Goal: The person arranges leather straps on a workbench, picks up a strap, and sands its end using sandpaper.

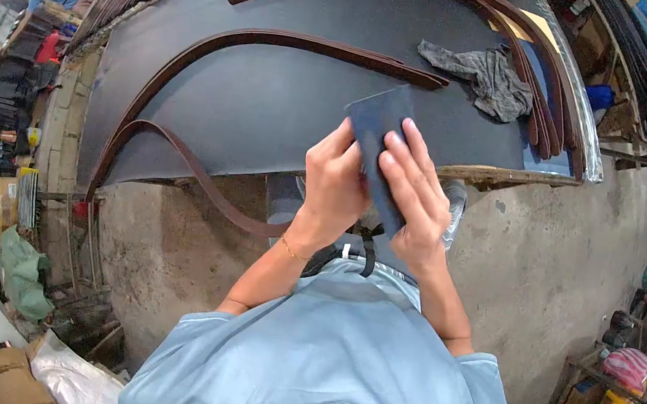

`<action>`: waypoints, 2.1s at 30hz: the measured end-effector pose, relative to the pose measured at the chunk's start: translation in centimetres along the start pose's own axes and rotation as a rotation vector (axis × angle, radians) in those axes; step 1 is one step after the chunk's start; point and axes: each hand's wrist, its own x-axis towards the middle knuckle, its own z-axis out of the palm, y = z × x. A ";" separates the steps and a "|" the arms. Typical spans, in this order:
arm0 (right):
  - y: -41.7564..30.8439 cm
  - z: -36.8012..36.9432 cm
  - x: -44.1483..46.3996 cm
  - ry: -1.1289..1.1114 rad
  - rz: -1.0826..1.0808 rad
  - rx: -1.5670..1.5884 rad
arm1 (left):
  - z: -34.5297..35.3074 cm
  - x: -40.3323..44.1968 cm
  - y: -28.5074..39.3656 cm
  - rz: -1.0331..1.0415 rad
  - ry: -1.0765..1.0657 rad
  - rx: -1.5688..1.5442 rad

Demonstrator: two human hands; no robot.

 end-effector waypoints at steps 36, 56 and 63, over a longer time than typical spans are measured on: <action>1.5 1.1 -1.0 0.169 0.376 0.120 | 2.2 0.4 -0.5 -0.018 -0.019 0.017; 2.3 2.6 -2.4 0.215 0.404 0.247 | -0.3 1.0 -2.1 -0.736 0.027 -0.726; 2.8 1.5 -0.1 -0.169 -0.008 -0.050 | -0.2 1.0 -0.9 -0.884 0.070 -0.994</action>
